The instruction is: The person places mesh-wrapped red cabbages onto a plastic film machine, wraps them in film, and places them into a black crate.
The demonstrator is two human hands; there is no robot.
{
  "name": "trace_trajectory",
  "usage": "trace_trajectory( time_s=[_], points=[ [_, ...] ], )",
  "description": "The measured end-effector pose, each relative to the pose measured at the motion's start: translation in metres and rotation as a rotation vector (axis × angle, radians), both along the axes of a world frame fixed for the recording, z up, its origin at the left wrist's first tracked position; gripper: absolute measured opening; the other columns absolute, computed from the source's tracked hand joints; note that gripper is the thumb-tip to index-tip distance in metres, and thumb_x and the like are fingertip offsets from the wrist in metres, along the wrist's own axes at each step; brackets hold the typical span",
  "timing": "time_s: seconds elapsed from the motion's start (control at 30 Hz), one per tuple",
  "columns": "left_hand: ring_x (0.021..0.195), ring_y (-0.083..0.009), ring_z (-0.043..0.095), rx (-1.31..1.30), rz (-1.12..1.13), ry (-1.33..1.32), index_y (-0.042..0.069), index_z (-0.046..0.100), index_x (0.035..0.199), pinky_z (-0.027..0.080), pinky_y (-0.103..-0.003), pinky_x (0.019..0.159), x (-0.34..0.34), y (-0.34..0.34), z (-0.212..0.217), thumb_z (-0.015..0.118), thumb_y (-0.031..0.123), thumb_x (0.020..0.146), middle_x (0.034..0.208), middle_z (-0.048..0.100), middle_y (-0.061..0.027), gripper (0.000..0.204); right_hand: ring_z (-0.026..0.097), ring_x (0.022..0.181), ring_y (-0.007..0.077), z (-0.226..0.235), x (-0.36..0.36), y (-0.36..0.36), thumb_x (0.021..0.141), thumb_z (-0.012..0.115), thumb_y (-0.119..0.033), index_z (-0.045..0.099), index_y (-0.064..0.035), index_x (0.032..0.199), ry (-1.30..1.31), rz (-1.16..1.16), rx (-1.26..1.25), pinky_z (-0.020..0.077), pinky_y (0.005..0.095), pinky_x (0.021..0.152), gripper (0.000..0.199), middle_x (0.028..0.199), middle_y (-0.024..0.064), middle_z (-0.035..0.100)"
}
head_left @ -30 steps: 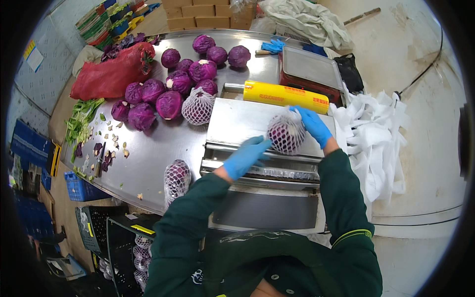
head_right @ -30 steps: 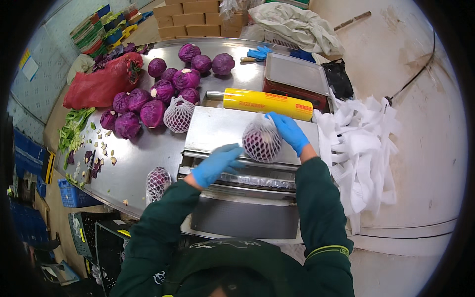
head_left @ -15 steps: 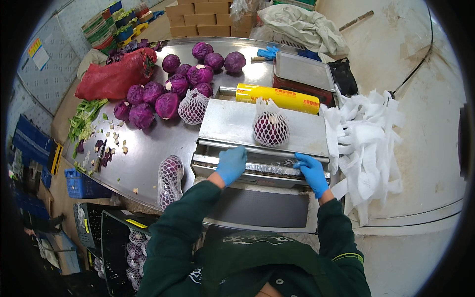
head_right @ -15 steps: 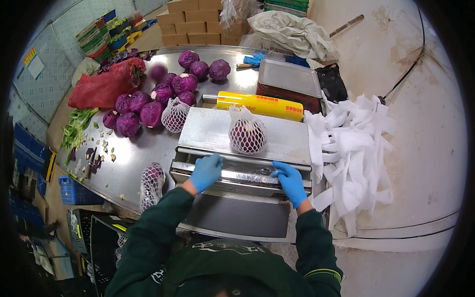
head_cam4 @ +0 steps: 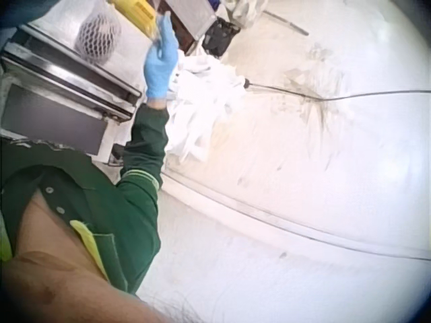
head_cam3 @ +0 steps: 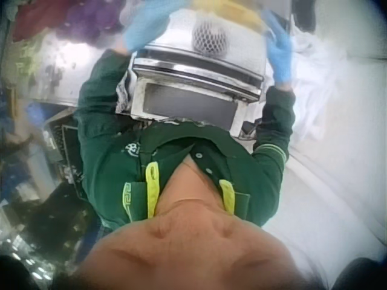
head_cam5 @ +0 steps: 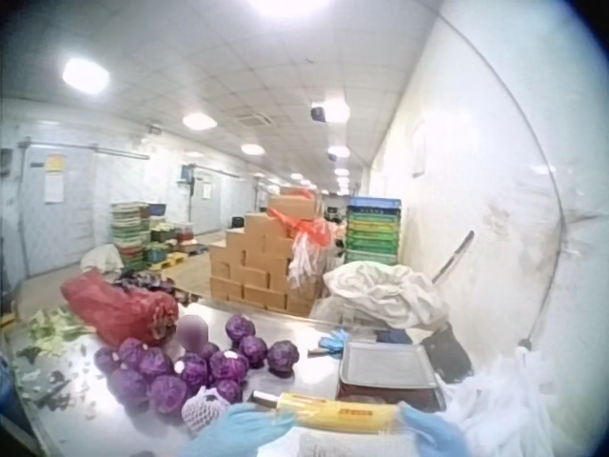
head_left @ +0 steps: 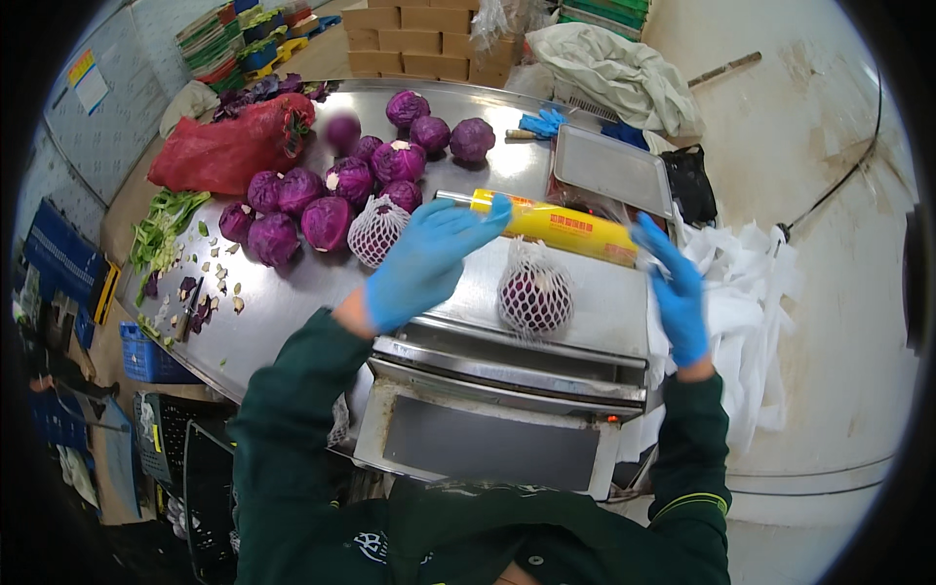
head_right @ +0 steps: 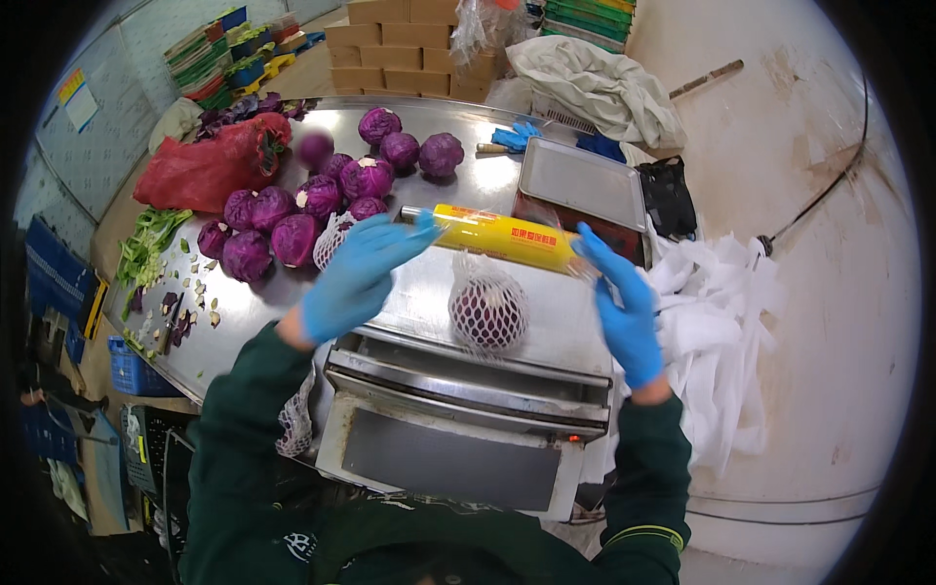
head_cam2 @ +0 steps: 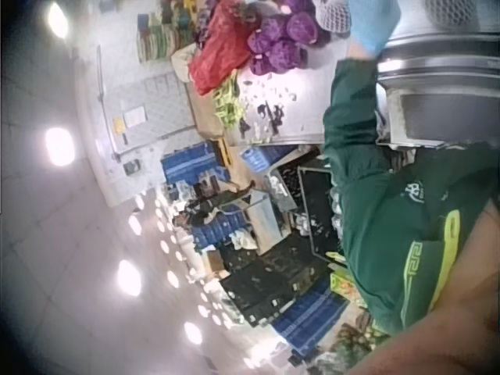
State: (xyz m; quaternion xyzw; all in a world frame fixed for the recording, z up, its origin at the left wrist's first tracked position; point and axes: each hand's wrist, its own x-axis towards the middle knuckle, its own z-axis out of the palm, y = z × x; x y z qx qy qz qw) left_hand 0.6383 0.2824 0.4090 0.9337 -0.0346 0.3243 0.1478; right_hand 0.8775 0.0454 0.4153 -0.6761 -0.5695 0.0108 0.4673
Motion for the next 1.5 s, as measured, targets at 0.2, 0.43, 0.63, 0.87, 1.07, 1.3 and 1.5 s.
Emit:
trace_trajectory(
  time_s=[0.2,0.43,0.63,0.87,1.07,1.3,1.5],
  points=[
    [0.135,-0.0208,0.035,0.335,-0.031,0.600,0.015,0.027,0.146,0.024,-0.056,0.108,0.064,0.047,-0.140,0.053,0.031,0.088,0.148,0.033,-0.0091,0.066,0.047,0.122,0.0351,-0.140,0.064,0.048,0.072,0.054,0.002,0.040,-0.0060,0.140,-0.349,0.146,-0.567,0.0334,0.0389,0.104,0.069,0.134,0.0190,0.049],
    [0.128,-0.0407,0.038,-0.212,-0.112,0.650,0.014,0.036,0.143,0.023,-0.059,0.104,0.062,-0.016,-0.125,0.060,0.063,0.076,0.141,0.037,-0.0246,0.086,0.055,0.097,0.0354,-0.169,0.029,0.017,0.074,0.069,-0.022,0.060,-0.0022,0.113,-0.005,0.124,-0.424,0.0406,0.0413,0.089,0.045,0.103,0.0171,0.061],
    [0.093,-0.0374,0.061,-0.706,-0.173,0.444,0.005,0.027,0.141,0.046,-0.041,0.085,0.000,-0.068,-0.130,0.069,0.067,0.066,0.113,0.059,-0.0247,0.106,0.056,0.110,0.0202,-0.131,-0.041,-0.028,0.080,0.069,-0.020,0.050,0.0024,0.126,0.832,0.265,-0.505,0.0459,0.0332,0.092,0.054,0.122,0.0130,0.059],
    [0.093,-0.0360,0.063,-0.903,-0.224,0.527,0.004,0.044,0.124,0.050,-0.041,0.077,-0.098,-0.150,-0.090,0.075,0.059,0.067,0.100,0.065,-0.0220,0.085,0.055,0.113,0.0224,-0.094,-0.129,-0.089,0.086,0.065,-0.023,0.050,0.0026,0.126,0.327,0.391,-0.705,0.0444,0.0335,0.094,0.050,0.125,0.0134,0.056],
    [0.103,-0.0297,0.060,-1.098,-0.348,0.576,0.004,0.052,0.124,0.047,-0.037,0.088,-0.122,-0.158,-0.127,0.064,0.055,0.082,0.114,0.061,-0.0206,0.068,0.054,0.114,0.0237,-0.107,-0.160,-0.101,0.087,0.064,-0.024,0.051,0.0028,0.125,0.516,0.426,-0.698,0.0439,0.0335,0.095,0.049,0.126,0.0135,0.056],
    [0.107,-0.0277,0.059,-1.975,-0.345,1.099,0.010,0.040,0.141,0.050,-0.043,0.089,-0.107,-0.131,-0.157,0.045,0.064,0.089,0.122,0.056,-0.0198,0.075,0.064,0.083,0.0174,-0.136,-0.133,-0.073,0.095,0.051,-0.045,0.058,0.0023,0.115,1.225,0.336,-0.971,0.0558,0.0309,0.074,0.051,0.099,0.0129,0.066],
    [0.088,-0.0249,0.069,-2.504,-0.372,1.220,0.003,0.049,0.130,0.059,-0.041,0.072,-0.176,-0.176,-0.148,0.042,0.060,0.092,0.106,0.066,-0.0200,0.069,0.067,0.076,0.0186,-0.163,-0.180,-0.126,0.094,0.043,-0.055,0.045,-0.0065,0.132,1.689,0.487,-1.217,0.0583,0.0320,0.061,0.062,0.104,0.0133,0.066]
  ],
)
